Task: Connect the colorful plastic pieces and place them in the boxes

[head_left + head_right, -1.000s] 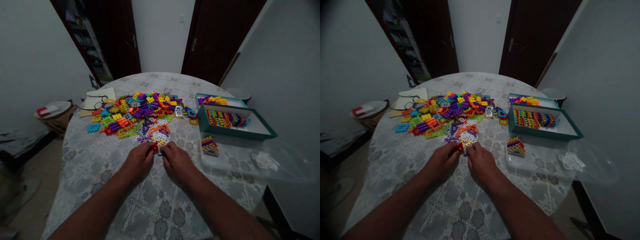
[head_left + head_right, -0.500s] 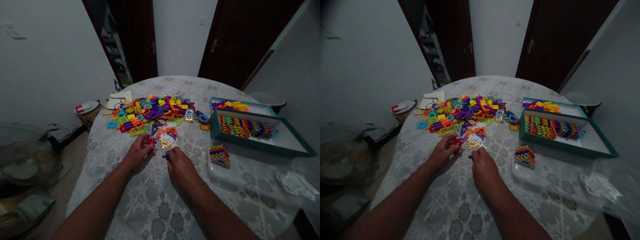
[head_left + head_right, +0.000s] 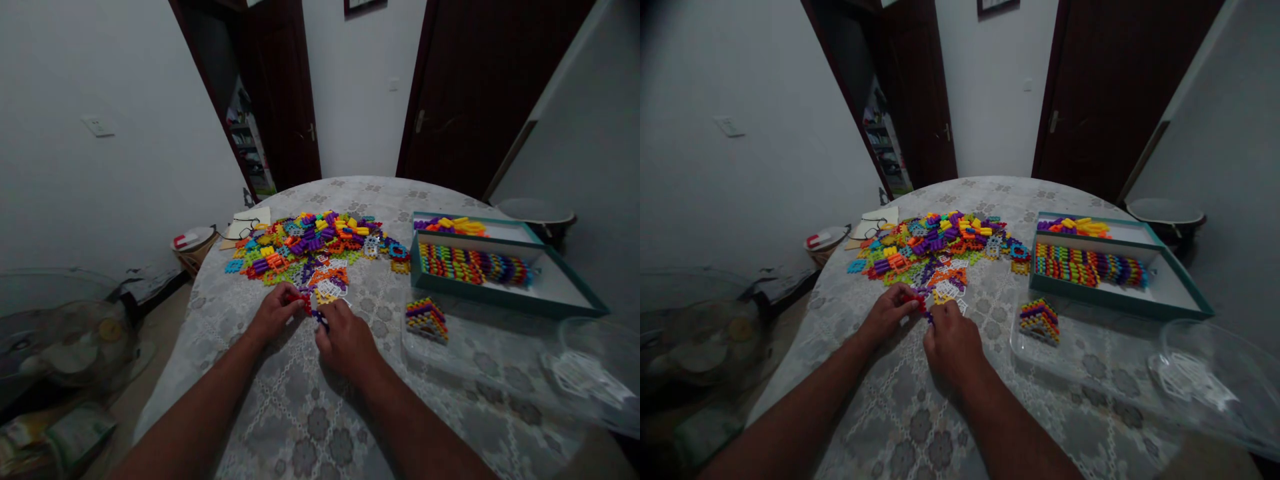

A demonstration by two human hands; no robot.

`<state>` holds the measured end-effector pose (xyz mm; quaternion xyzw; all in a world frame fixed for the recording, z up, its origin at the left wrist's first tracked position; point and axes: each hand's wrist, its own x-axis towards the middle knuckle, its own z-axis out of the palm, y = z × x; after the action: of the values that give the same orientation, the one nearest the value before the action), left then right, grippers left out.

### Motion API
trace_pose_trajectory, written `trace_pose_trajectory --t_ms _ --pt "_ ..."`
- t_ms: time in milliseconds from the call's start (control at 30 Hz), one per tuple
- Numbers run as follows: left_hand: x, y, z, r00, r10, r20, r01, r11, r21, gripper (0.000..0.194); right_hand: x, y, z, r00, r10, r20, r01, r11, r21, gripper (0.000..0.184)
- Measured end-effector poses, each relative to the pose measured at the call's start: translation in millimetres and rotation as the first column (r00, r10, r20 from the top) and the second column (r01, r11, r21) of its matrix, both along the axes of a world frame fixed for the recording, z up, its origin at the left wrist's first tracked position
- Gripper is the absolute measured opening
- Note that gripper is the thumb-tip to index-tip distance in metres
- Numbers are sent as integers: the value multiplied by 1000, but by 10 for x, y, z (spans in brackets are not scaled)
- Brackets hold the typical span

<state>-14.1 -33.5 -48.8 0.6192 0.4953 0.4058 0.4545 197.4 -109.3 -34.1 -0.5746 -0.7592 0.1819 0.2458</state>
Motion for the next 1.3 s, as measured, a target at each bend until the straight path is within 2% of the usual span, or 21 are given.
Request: trace_pose_trajectory --t_ms 100,333,467,567,700,800,967,1067,1233,1300 --pt "-10 -14 -1 999 -9 -35 10 1000 25 26 -45 -14 -57 997 32 -77 -30 999 20 30" --pt "-8 -78 46 988 -124 -97 127 992 24 20 -95 25 -199 987 106 -120 -106 994 3 17" --pt "-38 -136 62 952 -258 -163 263 965 7 11 -56 71 -231 978 144 -154 -143 990 12 14" --pt "-75 -174 57 929 -333 -159 341 940 24 13 -25 91 -250 972 160 -174 -154 987 50 12" --pt "-104 -193 74 917 -349 -192 373 922 104 14 -7 88 -249 966 148 -212 -133 988 83 12" --pt "-103 -192 102 907 -356 -225 381 921 81 14 -16 69 -218 950 163 -265 -142 985 94 12" --pt "-122 -175 119 874 -413 -255 429 903 9 15 -51 52 -194 955 49 -293 -21 995 98 3" --pt "-162 -154 96 870 -408 -277 441 895 67 21 -60 56 -208 956 14 -292 10 997 80 8" --pt "-233 -132 27 880 -433 -196 463 874 145 29 -85 60 -244 936 -30 -350 38 999 15 10" --pt "-238 -145 15 873 -426 -237 470 864 179 29 -111 62 -251 927 -63 -369 59 998 -24 11"
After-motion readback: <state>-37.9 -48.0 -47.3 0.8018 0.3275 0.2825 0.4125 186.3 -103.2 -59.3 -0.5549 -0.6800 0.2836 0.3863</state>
